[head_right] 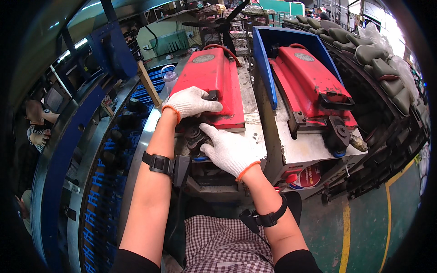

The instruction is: Operating an industrial pressing machine to attach or shape shoe soles.

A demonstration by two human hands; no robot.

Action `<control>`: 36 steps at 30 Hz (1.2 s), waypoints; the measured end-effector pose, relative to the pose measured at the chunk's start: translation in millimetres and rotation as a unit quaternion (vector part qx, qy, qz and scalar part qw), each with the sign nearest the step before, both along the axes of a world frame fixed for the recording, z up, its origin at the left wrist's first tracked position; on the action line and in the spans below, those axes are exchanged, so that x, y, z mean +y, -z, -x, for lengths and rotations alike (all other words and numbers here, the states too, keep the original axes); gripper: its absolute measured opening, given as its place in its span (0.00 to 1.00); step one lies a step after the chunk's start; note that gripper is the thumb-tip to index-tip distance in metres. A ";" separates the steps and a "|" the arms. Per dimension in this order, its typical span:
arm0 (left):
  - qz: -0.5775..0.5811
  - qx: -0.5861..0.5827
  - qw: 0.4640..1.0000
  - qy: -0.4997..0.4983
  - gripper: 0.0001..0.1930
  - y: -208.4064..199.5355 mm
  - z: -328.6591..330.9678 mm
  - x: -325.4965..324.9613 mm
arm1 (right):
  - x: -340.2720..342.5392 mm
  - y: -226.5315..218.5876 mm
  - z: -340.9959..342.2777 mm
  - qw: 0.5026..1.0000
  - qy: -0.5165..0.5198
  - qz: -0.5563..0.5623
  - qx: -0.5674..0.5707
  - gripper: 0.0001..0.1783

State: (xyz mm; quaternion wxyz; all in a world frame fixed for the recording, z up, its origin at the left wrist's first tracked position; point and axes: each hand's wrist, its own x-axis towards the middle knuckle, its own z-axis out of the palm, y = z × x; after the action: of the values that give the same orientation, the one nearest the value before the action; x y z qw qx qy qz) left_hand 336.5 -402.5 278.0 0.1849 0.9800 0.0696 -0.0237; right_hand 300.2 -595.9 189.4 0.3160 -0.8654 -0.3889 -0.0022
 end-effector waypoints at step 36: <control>-0.022 -0.007 0.999 0.027 0.39 0.7 1.4 8.1 | 8.1 -7.5 2.7 0.999 0.015 -0.001 0.029 0.35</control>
State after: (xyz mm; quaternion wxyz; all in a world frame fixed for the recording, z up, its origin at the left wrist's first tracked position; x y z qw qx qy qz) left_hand 335.2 -394.4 277.3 0.1634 0.9854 0.0426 -0.0208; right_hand 297.5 -587.8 196.9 0.3281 -0.8706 -0.3663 0.0171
